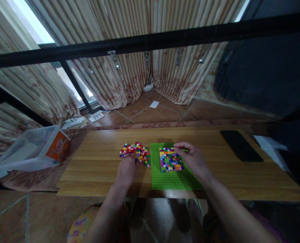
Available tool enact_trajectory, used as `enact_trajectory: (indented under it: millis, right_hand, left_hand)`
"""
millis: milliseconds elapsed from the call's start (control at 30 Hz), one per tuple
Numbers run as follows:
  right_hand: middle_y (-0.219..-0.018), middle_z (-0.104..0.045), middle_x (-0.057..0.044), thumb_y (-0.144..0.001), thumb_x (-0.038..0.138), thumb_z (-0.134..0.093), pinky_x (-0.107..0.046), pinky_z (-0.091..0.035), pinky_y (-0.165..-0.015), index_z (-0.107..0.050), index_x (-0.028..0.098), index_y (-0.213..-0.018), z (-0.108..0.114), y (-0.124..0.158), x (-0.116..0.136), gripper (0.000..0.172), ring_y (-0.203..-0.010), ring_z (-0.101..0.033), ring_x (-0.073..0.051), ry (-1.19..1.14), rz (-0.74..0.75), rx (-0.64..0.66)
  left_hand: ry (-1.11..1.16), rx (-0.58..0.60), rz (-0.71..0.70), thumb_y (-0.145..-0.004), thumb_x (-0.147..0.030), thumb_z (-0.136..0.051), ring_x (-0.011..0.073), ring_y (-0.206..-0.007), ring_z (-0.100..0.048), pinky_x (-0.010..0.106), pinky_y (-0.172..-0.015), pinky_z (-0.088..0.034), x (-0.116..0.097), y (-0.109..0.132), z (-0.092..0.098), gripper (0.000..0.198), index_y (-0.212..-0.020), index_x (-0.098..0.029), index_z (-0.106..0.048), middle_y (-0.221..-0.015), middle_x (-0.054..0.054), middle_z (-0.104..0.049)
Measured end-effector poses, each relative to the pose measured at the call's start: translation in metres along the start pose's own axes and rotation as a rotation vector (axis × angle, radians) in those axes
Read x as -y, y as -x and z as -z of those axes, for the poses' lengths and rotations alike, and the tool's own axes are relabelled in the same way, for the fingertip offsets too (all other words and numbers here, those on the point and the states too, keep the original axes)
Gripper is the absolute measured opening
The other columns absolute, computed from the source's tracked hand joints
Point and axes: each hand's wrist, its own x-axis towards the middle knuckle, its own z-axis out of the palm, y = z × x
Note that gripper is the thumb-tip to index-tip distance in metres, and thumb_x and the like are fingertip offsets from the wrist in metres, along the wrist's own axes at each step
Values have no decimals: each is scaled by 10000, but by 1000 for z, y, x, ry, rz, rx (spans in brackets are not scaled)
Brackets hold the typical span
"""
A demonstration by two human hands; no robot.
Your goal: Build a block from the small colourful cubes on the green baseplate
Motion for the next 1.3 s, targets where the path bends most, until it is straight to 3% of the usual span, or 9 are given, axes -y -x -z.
enact_trajectory:
  millis: [100,200,333,467,600,800,1033,1200,1300]
  right_hand:
    - [-899,-713,-51,-702,421,-662,-366,-481,-777,-720,223,-810,0,0,1,233,-819,-636,-211,16,-1,-8]
    - [-930,-703,-52,-742,414,-634,-379,-485,-779,-711,226,-818,-1,0,2,216,-827,-635,-212,36,32,-26]
    - [-1001,-668,-59,-802,342,-599,-399,-468,-875,-696,240,-832,-2,5,10,145,-970,-613,-220,70,243,-61]
    - [-1088,-629,-56,-852,262,-559,-403,-450,-942,-693,262,-900,-6,19,22,142,-1048,-584,-207,114,463,24]
    - [-1143,-607,-48,-850,198,-572,-395,-466,-924,-686,293,-1016,-14,30,27,223,-1082,-561,-204,179,611,165]
    - [-1092,-635,-42,-850,211,-614,-408,-466,-893,-692,302,-1029,-22,33,25,216,-1037,-567,-206,247,722,197]
    - [-1052,-639,-35,-878,287,-580,-386,-471,-883,-711,320,-1006,-9,28,24,186,-1011,-580,-198,199,632,183]
    - [-1047,-637,-48,-864,344,-572,-391,-458,-939,-726,293,-935,15,11,19,177,-1031,-590,-204,110,418,-48]
    - [-1032,-641,-44,-836,357,-607,-414,-450,-954,-730,307,-901,22,5,12,148,-1039,-589,-215,76,345,-59]
  left_hand:
    - [84,-36,-8,-823,-144,-484,204,-855,-645,290,-769,-446,4,0,2,259,-995,-191,-672,-942,85,-705]
    - [306,-69,-28,-800,-125,-486,184,-806,-638,293,-774,-457,5,-1,4,243,-925,-190,-684,-844,52,-701]
    - [872,-17,-95,-764,-185,-576,166,-803,-633,291,-768,-480,-6,-4,5,162,-893,-173,-674,-856,35,-700]
    - [1277,65,-2,-662,-227,-717,148,-730,-616,267,-673,-483,-25,-3,7,249,-895,-150,-677,-830,32,-690]
    - [1448,143,54,-581,-209,-795,113,-651,-589,237,-607,-456,-39,-1,9,343,-902,-149,-690,-804,20,-683]
    - [1589,263,47,-549,-170,-820,114,-714,-608,240,-682,-474,-51,4,8,373,-905,-146,-710,-810,27,-698]
    - [1595,288,29,-576,-244,-824,134,-718,-633,260,-694,-491,-59,3,9,366,-911,-148,-709,-803,40,-708]
    - [1512,111,108,-618,-322,-790,111,-626,-608,223,-586,-458,-46,-3,9,349,-900,-139,-698,-727,31,-686]
    - [1492,38,148,-612,-327,-785,109,-620,-602,235,-596,-473,-38,-5,8,339,-878,-136,-695,-741,34,-689]
